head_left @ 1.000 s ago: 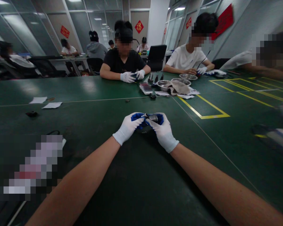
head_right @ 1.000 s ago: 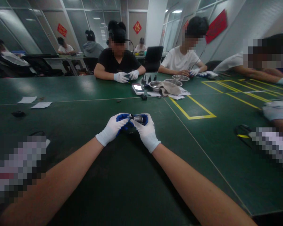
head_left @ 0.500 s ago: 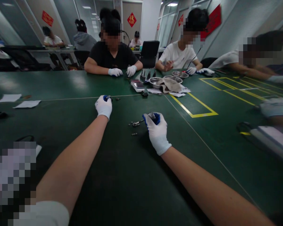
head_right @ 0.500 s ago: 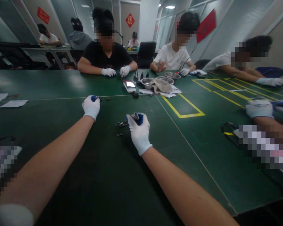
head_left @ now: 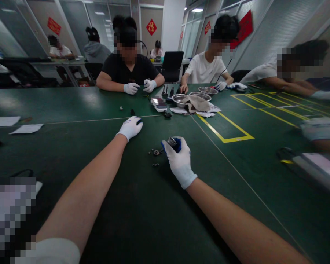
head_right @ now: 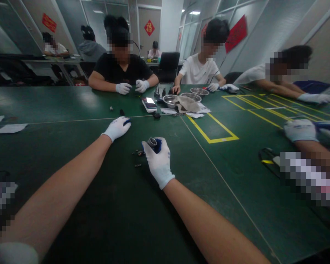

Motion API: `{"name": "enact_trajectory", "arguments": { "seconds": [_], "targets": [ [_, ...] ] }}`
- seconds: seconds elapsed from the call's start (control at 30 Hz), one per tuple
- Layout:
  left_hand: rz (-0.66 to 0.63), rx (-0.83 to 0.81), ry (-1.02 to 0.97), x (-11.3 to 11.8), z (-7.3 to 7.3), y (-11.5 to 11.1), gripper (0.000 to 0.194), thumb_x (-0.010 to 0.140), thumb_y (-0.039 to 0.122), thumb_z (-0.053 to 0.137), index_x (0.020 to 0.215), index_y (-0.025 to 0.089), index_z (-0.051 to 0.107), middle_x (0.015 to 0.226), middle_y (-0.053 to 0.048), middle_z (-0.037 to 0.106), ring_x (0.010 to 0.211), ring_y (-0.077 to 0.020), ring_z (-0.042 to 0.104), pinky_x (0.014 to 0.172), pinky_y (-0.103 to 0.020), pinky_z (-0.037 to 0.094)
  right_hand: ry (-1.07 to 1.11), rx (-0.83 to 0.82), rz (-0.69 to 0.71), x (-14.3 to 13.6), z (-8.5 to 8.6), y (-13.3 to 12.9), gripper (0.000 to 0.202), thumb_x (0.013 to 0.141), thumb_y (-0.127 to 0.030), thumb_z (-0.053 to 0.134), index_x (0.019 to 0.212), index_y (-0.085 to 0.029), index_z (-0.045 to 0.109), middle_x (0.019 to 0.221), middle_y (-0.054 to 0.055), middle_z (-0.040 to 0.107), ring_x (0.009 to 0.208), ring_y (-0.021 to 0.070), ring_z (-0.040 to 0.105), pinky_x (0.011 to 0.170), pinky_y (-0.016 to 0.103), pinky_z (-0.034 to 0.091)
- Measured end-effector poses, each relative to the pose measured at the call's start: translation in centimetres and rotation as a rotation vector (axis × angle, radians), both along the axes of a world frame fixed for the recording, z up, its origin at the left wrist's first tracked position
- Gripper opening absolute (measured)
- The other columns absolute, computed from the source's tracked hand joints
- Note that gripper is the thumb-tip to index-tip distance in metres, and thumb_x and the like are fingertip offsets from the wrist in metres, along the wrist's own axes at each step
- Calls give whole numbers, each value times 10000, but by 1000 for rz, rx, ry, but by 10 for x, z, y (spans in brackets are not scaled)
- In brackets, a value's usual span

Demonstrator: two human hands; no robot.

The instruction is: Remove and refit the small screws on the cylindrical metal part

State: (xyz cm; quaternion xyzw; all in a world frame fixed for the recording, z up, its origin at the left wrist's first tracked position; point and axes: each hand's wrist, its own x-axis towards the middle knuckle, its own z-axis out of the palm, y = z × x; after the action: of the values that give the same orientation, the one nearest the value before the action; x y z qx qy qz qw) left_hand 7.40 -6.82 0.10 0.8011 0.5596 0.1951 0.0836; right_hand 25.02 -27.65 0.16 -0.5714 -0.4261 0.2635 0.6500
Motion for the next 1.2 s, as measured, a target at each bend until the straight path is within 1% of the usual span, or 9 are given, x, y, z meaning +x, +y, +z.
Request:
{"name": "enact_trajectory", "arguments": {
  "seconds": [0.1,0.3,0.47,0.57,0.8,0.9,1.03,1.13,1.2],
  "targets": [
    [-71,-10,26,7,-1,-14,510,990,350,519,1428,129,658,1572,-162,577,1442,-338,560,1251,-459,403,25,25,-4,-1,0,1,434,731,-594,807,877,-225,634,787,12,688,751,195,633,711,348,538],
    [-199,-6,15,10,-1,-61,458,1005,324,480,1394,208,691,1531,-61,637,1429,-241,583,1277,-384,377,76,117,5,-1,-3,6,388,771,-528,785,965,-204,694,899,48,741,866,227,687,820,383,580],
    [-346,-50,-97,8,-1,-109,407,986,295,517,1321,213,733,1443,-51,706,1370,-232,636,1256,-393,420,80,124,-1,4,-9,10,457,776,-521,784,1079,-186,719,1014,82,775,943,251,720,923,429,589],
    [-385,-100,-259,8,0,-134,383,966,264,542,1284,217,750,1387,-62,738,1309,-249,677,1226,-439,464,32,116,3,6,-10,9,471,774,-513,784,1109,-189,717,1055,92,781,997,261,729,955,443,589],
    [-259,-23,-792,7,0,-179,449,949,263,592,1388,196,659,1458,-127,672,1378,-269,625,1229,-488,452,-92,123,93,3,-7,0,606,758,-482,802,1271,-202,642,1075,94,781,1036,281,742,961,479,595],
    [-305,8,-794,10,3,-193,479,892,296,713,1355,186,661,1364,-144,704,1287,-289,676,1166,-490,512,-161,115,196,-1,-9,-4,624,735,-408,808,1299,-222,616,999,57,784,934,261,755,900,458,610],
    [-294,14,-748,14,6,-197,352,865,278,755,1205,195,714,1225,-116,743,1168,-286,722,1090,-472,564,-275,134,272,-1,-11,-6,615,748,-337,761,1333,-245,595,972,31,782,875,235,746,853,428,612],
    [-204,75,-775,14,6,-193,280,928,311,692,1184,196,701,1212,-107,752,1171,-276,717,1087,-456,560,-398,164,302,8,-11,-3,588,798,-354,729,1360,-239,597,1062,62,768,905,239,730,854,431,607],
    [-94,113,-803,13,5,-189,262,956,320,655,1182,191,685,1188,-105,764,1153,-273,720,1086,-458,555,-559,157,295,17,-11,1,465,822,-309,692,1278,-224,668,1148,103,740,1000,266,707,912,453,588]
  ]
}}
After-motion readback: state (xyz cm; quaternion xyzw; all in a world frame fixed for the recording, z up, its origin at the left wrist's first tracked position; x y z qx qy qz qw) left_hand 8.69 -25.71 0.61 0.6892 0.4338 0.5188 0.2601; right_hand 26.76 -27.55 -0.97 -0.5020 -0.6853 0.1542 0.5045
